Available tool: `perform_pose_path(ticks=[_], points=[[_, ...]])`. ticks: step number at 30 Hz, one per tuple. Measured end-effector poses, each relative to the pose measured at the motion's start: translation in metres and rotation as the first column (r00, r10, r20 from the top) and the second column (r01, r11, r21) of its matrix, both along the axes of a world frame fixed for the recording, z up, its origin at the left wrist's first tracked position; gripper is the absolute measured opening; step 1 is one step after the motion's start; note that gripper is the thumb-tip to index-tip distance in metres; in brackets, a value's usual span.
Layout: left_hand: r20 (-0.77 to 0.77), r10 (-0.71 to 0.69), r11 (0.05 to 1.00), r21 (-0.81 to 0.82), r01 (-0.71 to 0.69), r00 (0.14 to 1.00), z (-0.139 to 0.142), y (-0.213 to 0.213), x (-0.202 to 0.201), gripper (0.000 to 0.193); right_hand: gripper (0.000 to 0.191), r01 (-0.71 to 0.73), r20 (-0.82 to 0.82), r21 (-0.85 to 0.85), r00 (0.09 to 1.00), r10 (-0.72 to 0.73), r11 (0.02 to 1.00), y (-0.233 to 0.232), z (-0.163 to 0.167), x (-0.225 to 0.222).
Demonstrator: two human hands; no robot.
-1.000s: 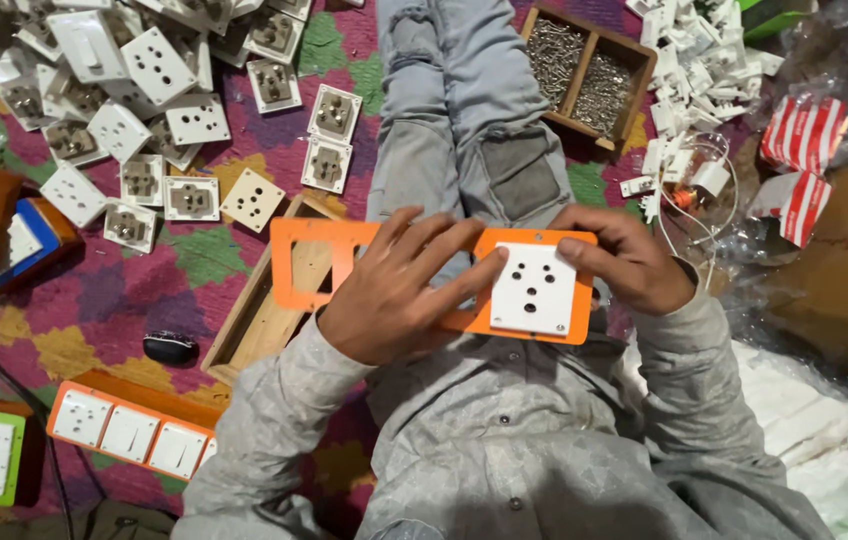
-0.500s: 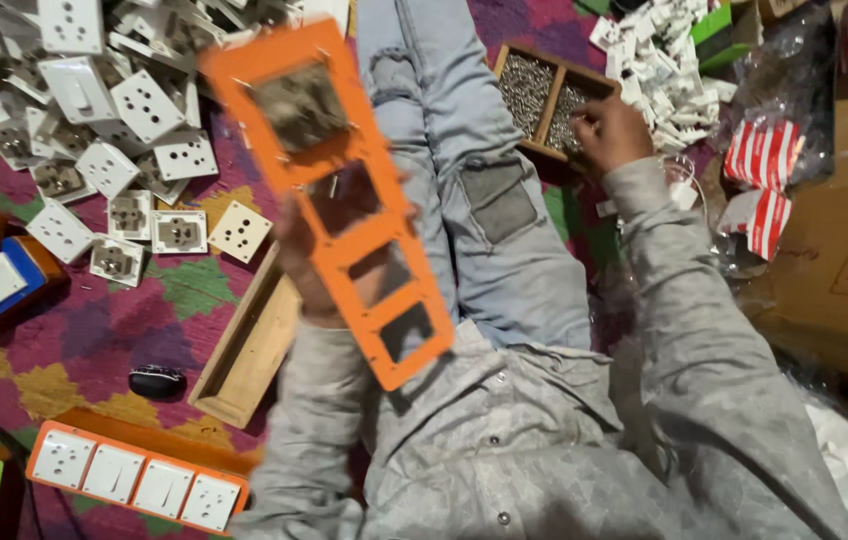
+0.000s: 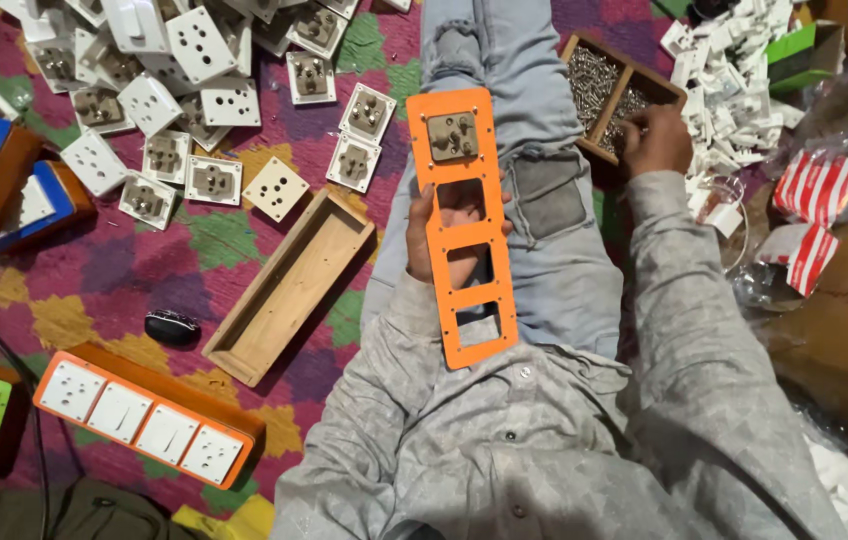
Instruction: The person assembles a multi-gang electrical socket strip by inserting white socket modules into an orange plastic frame and securing them with screws. The person handles the frame, socket modules, and screws while sitting on a patterned mat.
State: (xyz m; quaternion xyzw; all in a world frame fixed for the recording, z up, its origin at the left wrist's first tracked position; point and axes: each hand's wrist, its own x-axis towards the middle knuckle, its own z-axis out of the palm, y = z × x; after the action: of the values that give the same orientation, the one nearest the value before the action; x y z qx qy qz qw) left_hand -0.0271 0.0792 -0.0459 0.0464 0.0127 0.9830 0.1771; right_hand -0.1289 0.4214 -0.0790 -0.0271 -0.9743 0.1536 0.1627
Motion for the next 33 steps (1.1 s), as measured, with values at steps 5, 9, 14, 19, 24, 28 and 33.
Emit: perform_pose_path(ticks=[5,9,14,19,24,28,33], points=[[0.089,-0.015,0.999,0.04,0.012,0.996,-0.002,0.004,0.001,0.06,0.013,0.033,-0.22,-0.229,0.972,-0.085,0.973,-0.007,-0.002,-0.001],[0.077,-0.001,0.999,0.051,-0.003,0.997,-0.002,0.003,0.002,0.056,0.014,0.044,-0.087,0.08,0.995,-0.037,0.996,-0.002,-0.002,0.001],[0.067,-0.014,1.0,0.016,0.012,0.998,-0.001,0.002,0.0,0.059,0.035,-0.017,0.049,0.121,0.999,0.012,0.992,0.004,-0.003,0.003],[0.089,-0.009,1.0,-0.017,0.011,0.996,0.0,0.001,0.001,0.06,0.019,-0.053,0.102,0.229,0.994,0.03,0.972,0.004,-0.006,0.007],[0.072,-0.001,0.999,-0.037,0.004,0.997,0.002,0.0,0.001,0.062,0.019,-0.06,0.177,0.228,0.984,0.019,0.972,0.004,0.004,0.004],[0.079,-0.007,1.0,-0.027,0.01,0.997,0.002,0.001,0.002,0.062,0.013,-0.089,0.224,0.175,0.973,0.048,0.98,0.007,0.007,0.003],[0.082,-0.011,1.0,0.002,0.011,0.997,0.003,0.001,0.001,0.059,0.011,-0.115,0.112,0.183,0.989,0.095,0.976,0.011,0.0,-0.002]])
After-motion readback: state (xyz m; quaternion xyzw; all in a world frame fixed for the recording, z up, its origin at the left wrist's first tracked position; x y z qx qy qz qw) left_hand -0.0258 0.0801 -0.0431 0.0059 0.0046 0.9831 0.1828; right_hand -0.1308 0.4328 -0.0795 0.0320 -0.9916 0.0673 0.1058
